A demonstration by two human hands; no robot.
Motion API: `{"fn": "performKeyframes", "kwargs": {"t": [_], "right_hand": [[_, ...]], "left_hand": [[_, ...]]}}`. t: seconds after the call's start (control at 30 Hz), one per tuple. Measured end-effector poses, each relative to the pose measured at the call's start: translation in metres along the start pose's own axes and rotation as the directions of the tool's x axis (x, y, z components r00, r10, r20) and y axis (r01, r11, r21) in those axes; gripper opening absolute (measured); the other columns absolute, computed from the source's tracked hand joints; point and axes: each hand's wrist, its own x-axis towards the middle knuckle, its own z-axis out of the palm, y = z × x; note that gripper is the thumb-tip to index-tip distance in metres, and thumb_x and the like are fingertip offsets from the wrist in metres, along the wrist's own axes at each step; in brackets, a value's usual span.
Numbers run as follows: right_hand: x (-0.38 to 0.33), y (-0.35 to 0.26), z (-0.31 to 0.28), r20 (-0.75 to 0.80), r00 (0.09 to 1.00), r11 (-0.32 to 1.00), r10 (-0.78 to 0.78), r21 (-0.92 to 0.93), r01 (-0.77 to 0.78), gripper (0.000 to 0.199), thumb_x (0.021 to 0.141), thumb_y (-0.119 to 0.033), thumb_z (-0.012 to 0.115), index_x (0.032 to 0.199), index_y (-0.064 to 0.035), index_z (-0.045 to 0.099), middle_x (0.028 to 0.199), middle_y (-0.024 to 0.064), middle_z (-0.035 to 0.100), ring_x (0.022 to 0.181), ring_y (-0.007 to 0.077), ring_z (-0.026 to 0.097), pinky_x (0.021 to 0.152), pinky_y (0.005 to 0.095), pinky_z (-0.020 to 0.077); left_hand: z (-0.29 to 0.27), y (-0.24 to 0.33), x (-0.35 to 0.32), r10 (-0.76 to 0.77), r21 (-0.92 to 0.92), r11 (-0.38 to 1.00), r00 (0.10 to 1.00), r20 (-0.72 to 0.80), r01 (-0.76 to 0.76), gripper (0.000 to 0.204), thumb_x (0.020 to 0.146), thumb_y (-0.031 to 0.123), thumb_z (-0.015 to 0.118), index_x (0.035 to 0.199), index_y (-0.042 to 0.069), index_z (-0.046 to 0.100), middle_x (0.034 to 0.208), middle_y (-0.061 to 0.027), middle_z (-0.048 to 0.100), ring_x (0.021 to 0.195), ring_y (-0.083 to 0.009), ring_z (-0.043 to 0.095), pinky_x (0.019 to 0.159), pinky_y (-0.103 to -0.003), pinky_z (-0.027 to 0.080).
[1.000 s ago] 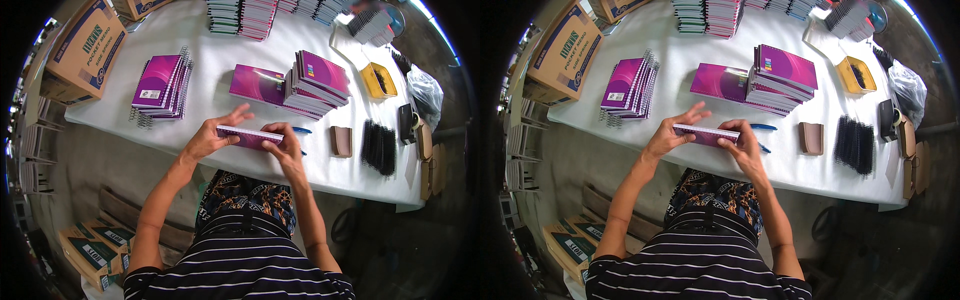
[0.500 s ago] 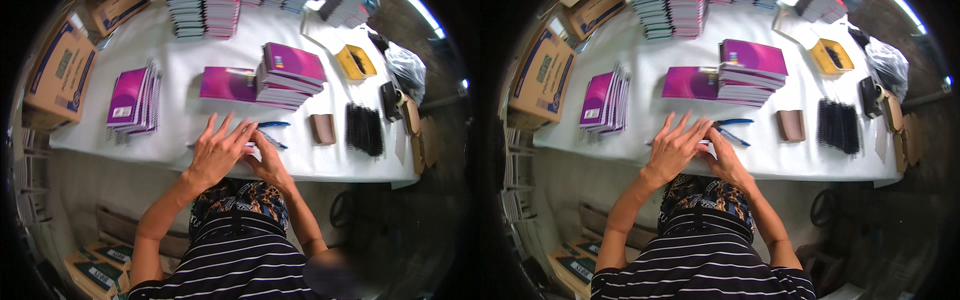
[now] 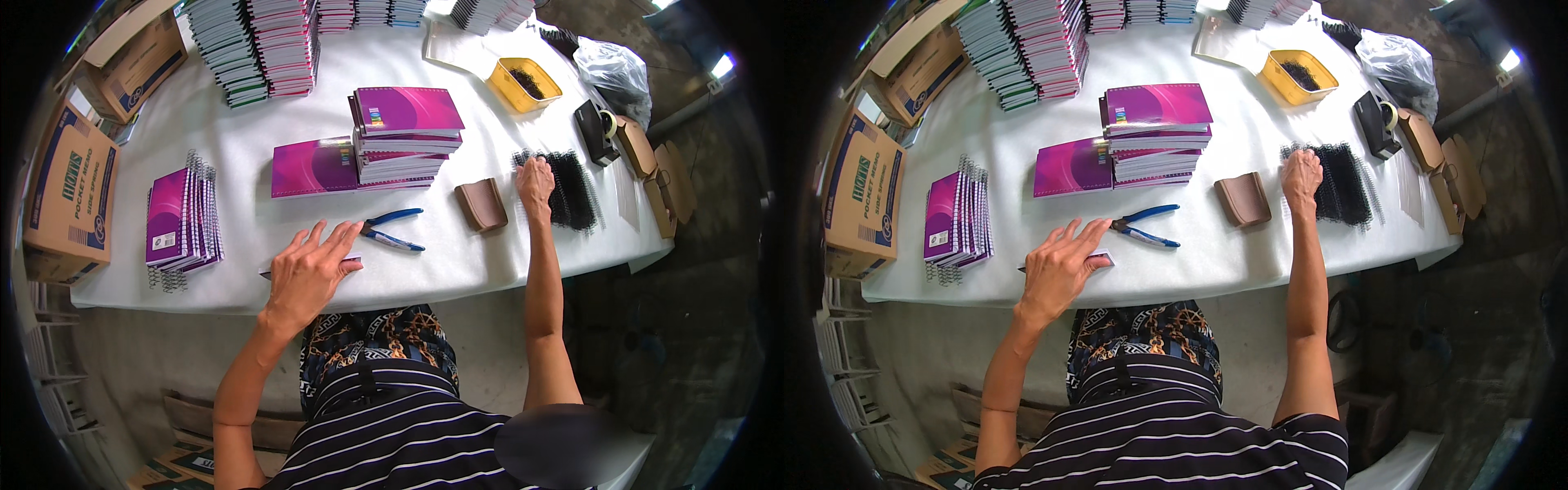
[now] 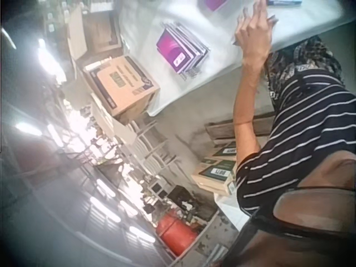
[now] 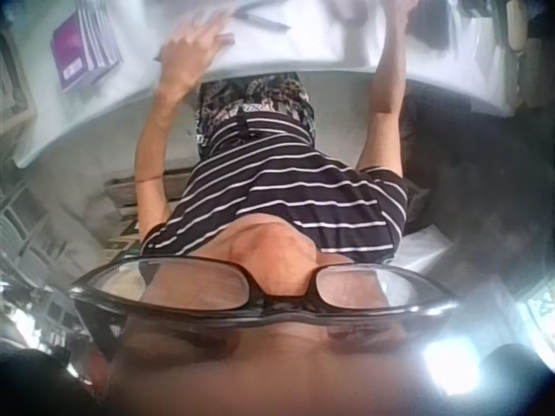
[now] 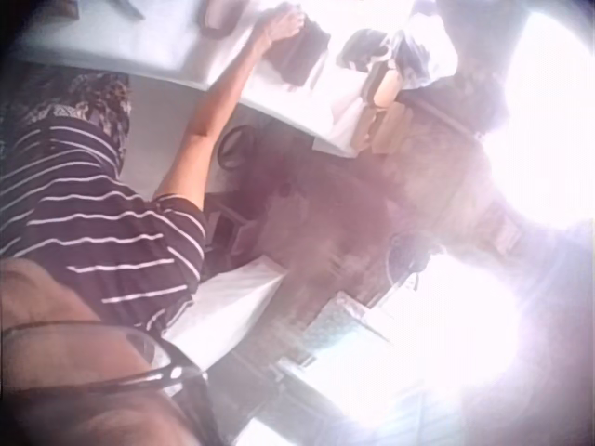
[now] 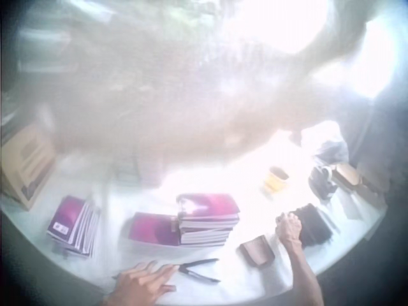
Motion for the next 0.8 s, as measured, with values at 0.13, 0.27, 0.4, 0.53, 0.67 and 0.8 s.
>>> {"fn": "performKeyframes", "kwargs": {"t": [0.13, 0.27, 0.4, 0.53, 0.67, 0.8], "right_hand": [[-0.002, 0.006, -0.001, -0.112, 0.992, 0.996, -0.061, 0.051, 0.068, 0.027, 0.088, -0.025, 0.064, 0.09, 0.0013, 0.063, 0.098, 0.0187, 0.062, 0.093, 0.0338, 0.062, 0.079, 0.0448, 0.0497], [-0.006, 0.001, -0.008, -0.084, 0.996, 0.986, -0.002, 0.168, 0.016, 0.024, 0.091, -0.02, 0.06, 0.094, 0.0031, 0.06, 0.096, 0.0217, 0.062, 0.093, 0.0356, 0.063, 0.08, 0.0443, 0.0507], [-0.004, 0.004, -0.027, -0.071, 0.997, 0.943, 0.01, 0.334, 0.014, 0.017, 0.093, -0.007, 0.055, 0.102, 0.0079, 0.057, 0.094, 0.026, 0.062, 0.092, 0.0395, 0.062, 0.082, 0.0442, 0.0505], [-0.007, -0.001, -0.055, -0.208, 0.971, 0.915, -0.114, 0.36, 0.184, 0.019, 0.091, 0.001, 0.055, 0.109, 0.0072, 0.059, 0.097, 0.0256, 0.063, 0.093, 0.0395, 0.062, 0.082, 0.0451, 0.0494], [-0.008, -0.02, -0.081, -0.271, 0.949, 0.885, -0.159, 0.386, 0.259, 0.014, 0.085, 0.0, 0.061, 0.098, 0.0013, 0.067, 0.095, 0.0181, 0.066, 0.092, 0.0359, 0.064, 0.081, 0.0425, 0.0503], [-0.003, -0.011, -0.068, -0.105, 0.99, 0.815, -0.099, 0.562, 0.141, 0.008, 0.083, -0.003, 0.064, 0.089, 0.0006, 0.068, 0.089, 0.0179, 0.066, 0.083, 0.0364, 0.065, 0.075, 0.0417, 0.0506]], "left_hand": [[0.001, 0.001, 0.0, -0.022, -0.018, 1.0, 1.0, -0.007, 0.022, 0.06, 0.086, 0.039, 0.067, 0.139, 0.016, 0.054, 0.127, -0.005, 0.066, 0.113, -0.0344, 0.064, 0.094, -0.043, 0.053], [0.003, 0.001, 0.0, -0.03, -0.019, 0.999, 0.999, -0.026, 0.029, 0.062, 0.084, 0.038, 0.068, 0.14, 0.016, 0.053, 0.127, -0.0043, 0.066, 0.113, -0.0354, 0.064, 0.093, -0.043, 0.053], [0.003, 0.002, -0.001, -0.022, -0.009, 1.0, 0.999, -0.042, 0.022, 0.062, 0.083, 0.035, 0.069, 0.14, 0.016, 0.053, 0.126, -0.0044, 0.066, 0.112, -0.0356, 0.065, 0.09, -0.042, 0.054], [0.001, 0.002, 0.001, -0.04, -0.008, 0.999, 0.999, -0.024, 0.04, 0.063, 0.083, 0.031, 0.071, 0.142, 0.017, 0.051, 0.127, -0.0043, 0.066, 0.111, -0.0352, 0.065, 0.087, -0.041, 0.055], [0.001, -0.001, 0.002, -0.029, -0.017, 0.999, 0.999, -0.017, 0.028, 0.065, 0.083, 0.03, 0.071, 0.143, 0.018, 0.049, 0.128, -0.0042, 0.065, 0.111, -0.0352, 0.064, 0.086, -0.041, 0.055], [0.002, -0.001, 0.002, -0.018, -0.036, 0.999, 1.0, -0.014, 0.018, 0.067, 0.083, 0.03, 0.072, 0.144, 0.018, 0.048, 0.128, -0.0058, 0.065, 0.11, -0.0365, 0.065, 0.085, -0.042, 0.055]]}}
